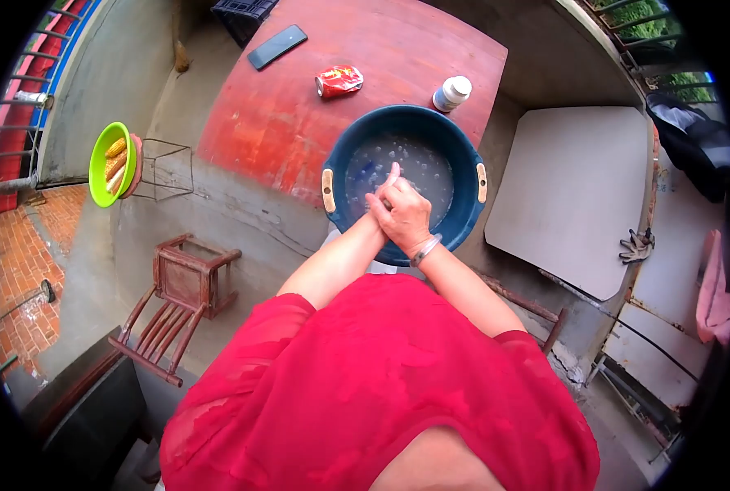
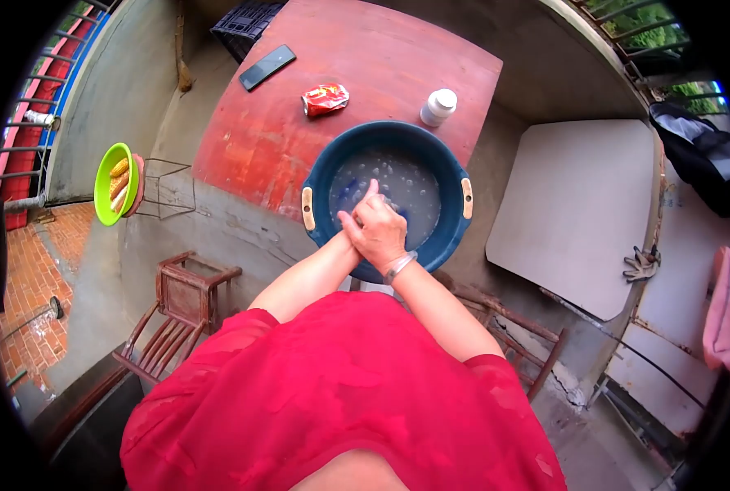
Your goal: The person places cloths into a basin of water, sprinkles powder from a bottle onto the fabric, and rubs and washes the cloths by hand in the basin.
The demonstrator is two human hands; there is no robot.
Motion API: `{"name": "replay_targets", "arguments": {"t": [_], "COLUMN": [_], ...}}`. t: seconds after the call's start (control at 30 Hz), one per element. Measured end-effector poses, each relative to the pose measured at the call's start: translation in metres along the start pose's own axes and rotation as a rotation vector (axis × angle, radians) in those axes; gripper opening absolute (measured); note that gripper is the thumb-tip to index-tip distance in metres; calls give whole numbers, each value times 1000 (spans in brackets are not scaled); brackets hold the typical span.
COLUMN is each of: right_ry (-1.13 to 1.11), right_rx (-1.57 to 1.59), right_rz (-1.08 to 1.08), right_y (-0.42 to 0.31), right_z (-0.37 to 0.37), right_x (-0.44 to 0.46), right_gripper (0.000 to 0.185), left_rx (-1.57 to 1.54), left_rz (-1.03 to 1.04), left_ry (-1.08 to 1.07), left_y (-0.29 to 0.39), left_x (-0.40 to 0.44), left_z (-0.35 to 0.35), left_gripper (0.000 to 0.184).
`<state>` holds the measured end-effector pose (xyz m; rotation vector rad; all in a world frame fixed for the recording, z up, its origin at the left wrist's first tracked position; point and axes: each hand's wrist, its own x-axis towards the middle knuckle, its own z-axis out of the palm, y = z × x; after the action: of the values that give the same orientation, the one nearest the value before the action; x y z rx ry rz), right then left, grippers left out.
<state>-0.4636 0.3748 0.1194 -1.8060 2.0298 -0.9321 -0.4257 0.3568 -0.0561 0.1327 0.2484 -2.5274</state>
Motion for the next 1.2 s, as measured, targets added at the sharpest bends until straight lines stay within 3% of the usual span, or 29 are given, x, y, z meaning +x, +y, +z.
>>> {"name": "replay_targets", "arguments": {"t": [0.03,0.1,0.17,0.2,0.23,0.3,0.4,0.43,0.5,0.53,0.63,0.7,0.77,0.83,0.87,0.9,0.97,1.03,1.1,1.2], "right_ry": [-20,-44,-50,-100,-64,-96,-86,-30,-54,-85,-112,-156,-230,-171,-154,-122,-142,-263,-277,-321], "right_rx": [-15,-36,-80,-98,33,53,-34,18,65,72,15,-1,25,15,56,77,5,-99,-249,-327], "right_rz": [44,71,109,152,283,362,246,180,89,16,87,290,518,568,615,668,592,381,167,302], "right_y": [6,23,44,56,62,67,55,45,14,6,44,72,89,107,118,133,140,147,141,141], "right_z": [5,11,18,19,18,17,15,15,7,4,20,18,10,7,3,0,-11,-7,6,38], "right_x": [-1,3,14,17,19,22,17,13,7,3,-3,1,1,6,13,18,31,30,26,8], "right_gripper": [18,22,27,33,34,34,33,31,26,24,23,34,39,42,43,41,40,58,66,68], "left_rx": [8,72,182,195,200,216,339,212,164,249,418,311,550,518,531,503,533,584,633,840], "left_rz": [5,61,165,90,86,96,-136,-56,-149,-149,-291,-17,16,139,242,282,253,191,134,21], "left_ry": [-100,25,480,738,833,841,814,816,764,561,532,832,982,960,885,707,818,924,949,962], "left_y": [0,-4,-5,-2,-2,-2,9,4,14,18,15,-9,-3,7,18,32,58,69,63,45], "left_x": [0,1,2,-1,-5,3,-7,-2,-13,-7,-19,-8,-2,7,10,9,6,1,-6,-13], "left_z": [-5,-8,47,85,124,114,79,93,115,36,43,63,87,90,89,92,100,87,77,65], "left_gripper": [29,30,32,30,30,33,38,44,48,50,45,37,28,31,35,52,71,82,70,52]}}
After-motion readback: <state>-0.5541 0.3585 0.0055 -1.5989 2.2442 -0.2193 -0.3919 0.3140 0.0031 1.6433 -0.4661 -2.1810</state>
